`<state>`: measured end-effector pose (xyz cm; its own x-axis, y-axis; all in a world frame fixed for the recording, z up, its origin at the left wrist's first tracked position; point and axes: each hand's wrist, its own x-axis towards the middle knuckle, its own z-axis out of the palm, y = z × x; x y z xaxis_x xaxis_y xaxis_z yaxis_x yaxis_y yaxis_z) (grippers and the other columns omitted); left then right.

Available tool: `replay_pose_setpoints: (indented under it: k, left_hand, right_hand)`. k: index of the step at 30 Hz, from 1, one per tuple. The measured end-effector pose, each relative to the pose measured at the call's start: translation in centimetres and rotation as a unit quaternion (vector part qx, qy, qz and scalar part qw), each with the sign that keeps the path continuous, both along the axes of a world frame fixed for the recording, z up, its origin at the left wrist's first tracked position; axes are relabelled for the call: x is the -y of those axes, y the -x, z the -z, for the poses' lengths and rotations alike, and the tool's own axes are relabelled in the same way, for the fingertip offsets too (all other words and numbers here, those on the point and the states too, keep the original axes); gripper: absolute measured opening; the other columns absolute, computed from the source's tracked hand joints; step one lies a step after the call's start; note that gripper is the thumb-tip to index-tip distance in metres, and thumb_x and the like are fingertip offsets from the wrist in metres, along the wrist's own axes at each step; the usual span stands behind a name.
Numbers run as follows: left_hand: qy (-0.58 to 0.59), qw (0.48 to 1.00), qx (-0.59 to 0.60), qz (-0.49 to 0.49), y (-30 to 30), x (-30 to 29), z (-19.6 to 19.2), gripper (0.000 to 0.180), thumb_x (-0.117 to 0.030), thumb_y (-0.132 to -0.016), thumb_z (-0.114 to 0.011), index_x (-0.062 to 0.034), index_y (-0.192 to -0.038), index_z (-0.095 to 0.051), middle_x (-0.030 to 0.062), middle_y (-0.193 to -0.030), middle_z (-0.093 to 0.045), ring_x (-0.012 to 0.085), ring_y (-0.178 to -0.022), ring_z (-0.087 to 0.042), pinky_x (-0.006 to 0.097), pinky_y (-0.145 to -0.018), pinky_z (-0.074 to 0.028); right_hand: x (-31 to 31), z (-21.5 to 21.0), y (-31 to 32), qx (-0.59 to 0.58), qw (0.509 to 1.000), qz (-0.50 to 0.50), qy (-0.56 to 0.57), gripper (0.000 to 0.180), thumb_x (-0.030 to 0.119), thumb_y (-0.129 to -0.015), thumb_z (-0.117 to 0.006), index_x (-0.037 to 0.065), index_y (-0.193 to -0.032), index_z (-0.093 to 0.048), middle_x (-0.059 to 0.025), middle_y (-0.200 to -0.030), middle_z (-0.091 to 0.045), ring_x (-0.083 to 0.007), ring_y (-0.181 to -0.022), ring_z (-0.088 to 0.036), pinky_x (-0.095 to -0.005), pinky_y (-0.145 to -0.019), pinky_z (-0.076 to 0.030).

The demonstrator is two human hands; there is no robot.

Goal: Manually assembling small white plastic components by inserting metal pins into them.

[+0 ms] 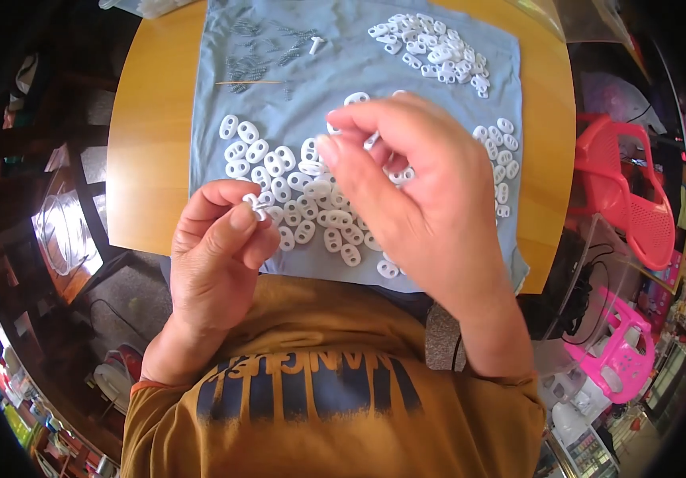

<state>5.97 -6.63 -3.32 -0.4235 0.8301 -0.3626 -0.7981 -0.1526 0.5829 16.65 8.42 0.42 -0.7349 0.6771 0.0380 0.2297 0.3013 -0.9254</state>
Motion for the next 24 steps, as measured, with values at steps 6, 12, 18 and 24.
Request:
replay_pose_setpoints:
  k: [6, 12, 18, 24]
  left_hand:
    - [0.011, 1.000, -0.014, -0.026, 0.9, 1.1, 0.0, 0.015, -0.007, -0.083, -0.057, -0.0015, -0.097, -0.056, 0.0044, -0.075, -0.057, 0.0095, -0.055, -0.043, 0.022, -0.053, -0.036]
    - [-0.004, 0.999, 0.008, -0.042, 2.0, 2.2, 0.5, 0.014, -0.004, -0.083, -0.057, 0.0000, -0.097, -0.056, 0.0059, -0.079, -0.058, 0.0108, -0.058, -0.046, 0.021, -0.055, -0.039]
    - [0.005, 0.999, 0.009, -0.052, 2.6, 2.4, 1.2, 0.012, -0.003, -0.083, -0.056, 0.0002, -0.095, -0.056, 0.0064, -0.080, -0.058, 0.0110, -0.057, -0.046, 0.021, -0.053, -0.039]
    - [0.000, 0.999, -0.014, -0.044, 2.6, 1.9, 1.3, 0.013, -0.004, -0.083, -0.057, 0.0006, -0.096, -0.056, 0.0069, -0.080, -0.058, 0.0111, -0.056, -0.046, 0.021, -0.052, -0.038]
  right_hand:
    - [-2.2, 2.2, 4.6, 0.073, 0.967, -0.061, -0.238, 0.009, 0.007, -0.075, -0.059, 0.004, -0.083, -0.061, -0.0096, -0.074, -0.058, -0.0264, -0.067, -0.057, -0.0333, -0.058, -0.045]
    - [-2.3, 2.2, 5.4, 0.087, 0.958, -0.077, -0.260, 0.007, 0.006, -0.076, -0.057, 0.004, -0.081, -0.062, -0.0093, -0.075, -0.058, -0.0276, -0.069, -0.057, -0.0346, -0.062, -0.046]
    - [-4.1, 2.3, 3.1, 0.111, 0.945, -0.088, -0.296, 0.009, 0.007, -0.076, -0.059, 0.001, -0.083, -0.061, -0.0101, -0.079, -0.058, -0.0282, -0.073, -0.056, -0.0347, -0.065, -0.045]
    - [-4.2, 2.4, 2.4, 0.105, 0.912, -0.180, -0.353, 0.011, 0.006, -0.072, -0.061, 0.003, -0.083, -0.062, -0.0076, -0.082, -0.056, -0.0265, -0.080, -0.053, -0.0349, -0.072, -0.044]
